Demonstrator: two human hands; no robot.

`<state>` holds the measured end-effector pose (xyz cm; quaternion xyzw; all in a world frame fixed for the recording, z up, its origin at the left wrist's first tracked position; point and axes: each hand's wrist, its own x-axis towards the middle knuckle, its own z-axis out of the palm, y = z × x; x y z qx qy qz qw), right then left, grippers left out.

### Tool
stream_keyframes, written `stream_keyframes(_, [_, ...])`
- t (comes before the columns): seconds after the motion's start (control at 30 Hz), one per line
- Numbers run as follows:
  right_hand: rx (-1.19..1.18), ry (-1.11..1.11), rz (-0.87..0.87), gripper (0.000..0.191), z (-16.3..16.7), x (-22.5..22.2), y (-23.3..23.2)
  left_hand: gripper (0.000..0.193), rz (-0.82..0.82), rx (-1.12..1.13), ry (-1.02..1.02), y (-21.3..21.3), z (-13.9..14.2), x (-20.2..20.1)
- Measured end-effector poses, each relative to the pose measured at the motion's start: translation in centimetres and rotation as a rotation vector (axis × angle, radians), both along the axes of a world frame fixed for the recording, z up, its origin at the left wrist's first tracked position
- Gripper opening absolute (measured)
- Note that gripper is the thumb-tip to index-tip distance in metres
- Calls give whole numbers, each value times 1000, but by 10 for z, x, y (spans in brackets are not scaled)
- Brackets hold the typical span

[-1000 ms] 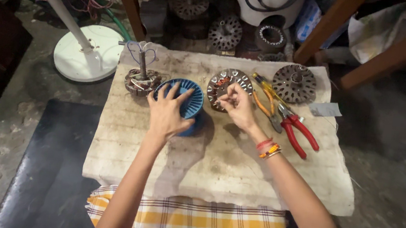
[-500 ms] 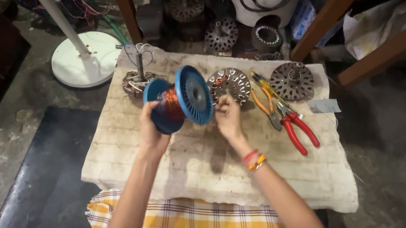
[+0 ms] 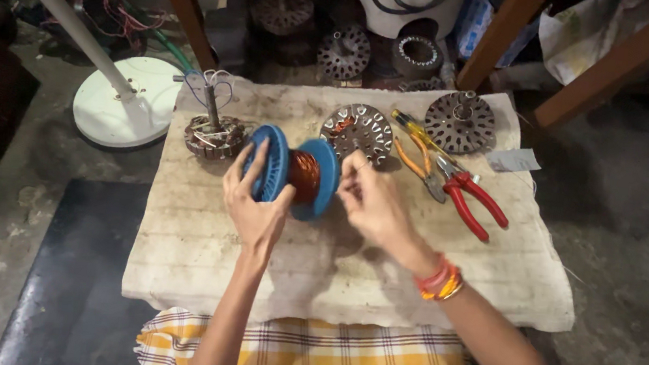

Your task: The person winds copper wire by hand into the slots of a motor stator core on the workbench, pressing each wire loop into place around the slots. They briefly lift and reposition a spool of copper wire, then use pliers to trim or grip the wire and continue seating the windings.

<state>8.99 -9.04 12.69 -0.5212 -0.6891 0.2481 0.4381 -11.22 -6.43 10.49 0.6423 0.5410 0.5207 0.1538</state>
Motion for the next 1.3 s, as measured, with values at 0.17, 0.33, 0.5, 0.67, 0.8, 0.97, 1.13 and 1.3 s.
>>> stream_keyframes(0.17, [-67,-45,39,32,-8,32,25,69,-186,-86,40,6,-16,-10])
stream_keyframes(0.33, [-103,474,288,30,-50,48,58,51,-468,-445,-468,23,-47,-26])
stream_keyframes(0.5, [-264,690,375,26,-91,59,72,35,-578,-717,-920,27,-63,-35])
stream_keyframes(0.67, [-154,814,27,30,-117,21,55,47,-573,-671,-1471,18,-41,-13])
stream_keyframes(0.8, [-53,652,-104,41,-115,-5,29,55,-421,-453,-1439,13,-15,10])
stream_keyframes(0.97, [-59,382,-112,39,-70,-23,-12,76,16,-61,-420,1,-2,25])
stream_keyframes(1.13, [-49,-8,-60,38,-20,1,-5,71,12,-11,93,-4,-5,10])
stream_keyframes(1.3, [-23,124,109,40,-17,36,27,57,-348,-282,-254,16,-30,-4])
